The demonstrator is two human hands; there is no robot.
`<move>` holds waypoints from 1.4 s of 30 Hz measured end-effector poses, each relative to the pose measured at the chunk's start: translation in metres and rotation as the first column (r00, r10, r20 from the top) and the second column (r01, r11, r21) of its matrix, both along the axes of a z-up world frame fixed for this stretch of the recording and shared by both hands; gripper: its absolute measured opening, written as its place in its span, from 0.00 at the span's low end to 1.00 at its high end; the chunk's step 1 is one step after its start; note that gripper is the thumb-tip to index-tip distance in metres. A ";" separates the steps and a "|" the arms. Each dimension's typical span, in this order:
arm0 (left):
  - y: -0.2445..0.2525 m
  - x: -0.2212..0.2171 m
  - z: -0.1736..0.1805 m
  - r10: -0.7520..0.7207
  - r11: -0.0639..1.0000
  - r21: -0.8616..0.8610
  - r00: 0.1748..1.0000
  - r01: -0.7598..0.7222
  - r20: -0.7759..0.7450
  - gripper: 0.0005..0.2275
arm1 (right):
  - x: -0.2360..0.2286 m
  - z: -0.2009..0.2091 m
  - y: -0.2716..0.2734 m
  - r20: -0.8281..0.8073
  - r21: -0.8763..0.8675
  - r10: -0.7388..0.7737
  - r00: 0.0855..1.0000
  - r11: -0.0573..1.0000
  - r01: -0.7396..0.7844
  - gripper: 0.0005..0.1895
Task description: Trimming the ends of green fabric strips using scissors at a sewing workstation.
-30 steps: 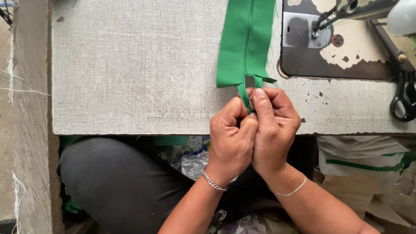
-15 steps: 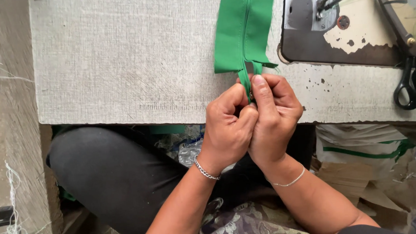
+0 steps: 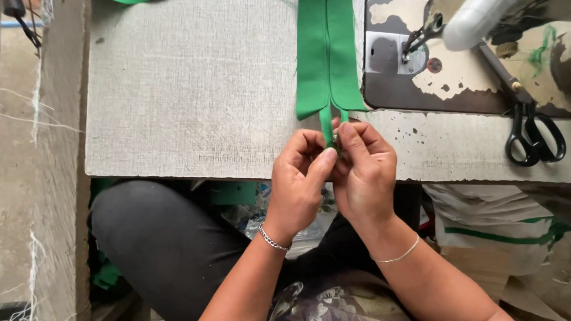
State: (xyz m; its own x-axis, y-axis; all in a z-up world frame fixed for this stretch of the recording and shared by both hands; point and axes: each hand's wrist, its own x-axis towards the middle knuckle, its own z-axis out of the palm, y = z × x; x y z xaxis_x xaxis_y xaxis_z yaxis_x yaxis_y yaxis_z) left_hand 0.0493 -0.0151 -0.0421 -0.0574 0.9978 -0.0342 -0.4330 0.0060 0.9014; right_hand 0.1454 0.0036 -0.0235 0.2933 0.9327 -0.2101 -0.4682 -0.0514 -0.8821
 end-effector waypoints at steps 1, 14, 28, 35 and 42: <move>0.000 0.002 0.001 -0.002 1.000 0.006 1.000 0.003 -0.005 0.07 | 0.000 -0.001 -0.001 -0.005 0.006 -0.002 1.000 1.000 0.003 0.09; -0.004 -0.003 0.022 0.079 0.995 -0.048 0.987 -0.087 -0.143 0.05 | 0.045 0.018 0.008 0.584 0.156 0.327 0.743 0.853 -0.498 0.08; -0.009 -0.021 0.044 -0.069 0.987 -0.160 0.955 0.023 -0.287 0.07 | 0.056 0.040 0.029 0.928 0.313 -0.008 0.373 0.559 -0.767 0.06; -0.042 -0.012 0.048 -0.025 0.955 -0.286 0.937 -0.081 -0.348 0.09 | 0.053 0.032 0.024 0.947 0.143 0.204 0.249 0.428 -0.892 0.05; -0.061 -0.001 -0.005 0.225 0.920 -0.188 0.856 -0.344 -0.466 0.10 | 0.038 0.015 0.025 1.000 0.008 0.025 0.017 0.307 -0.952 0.05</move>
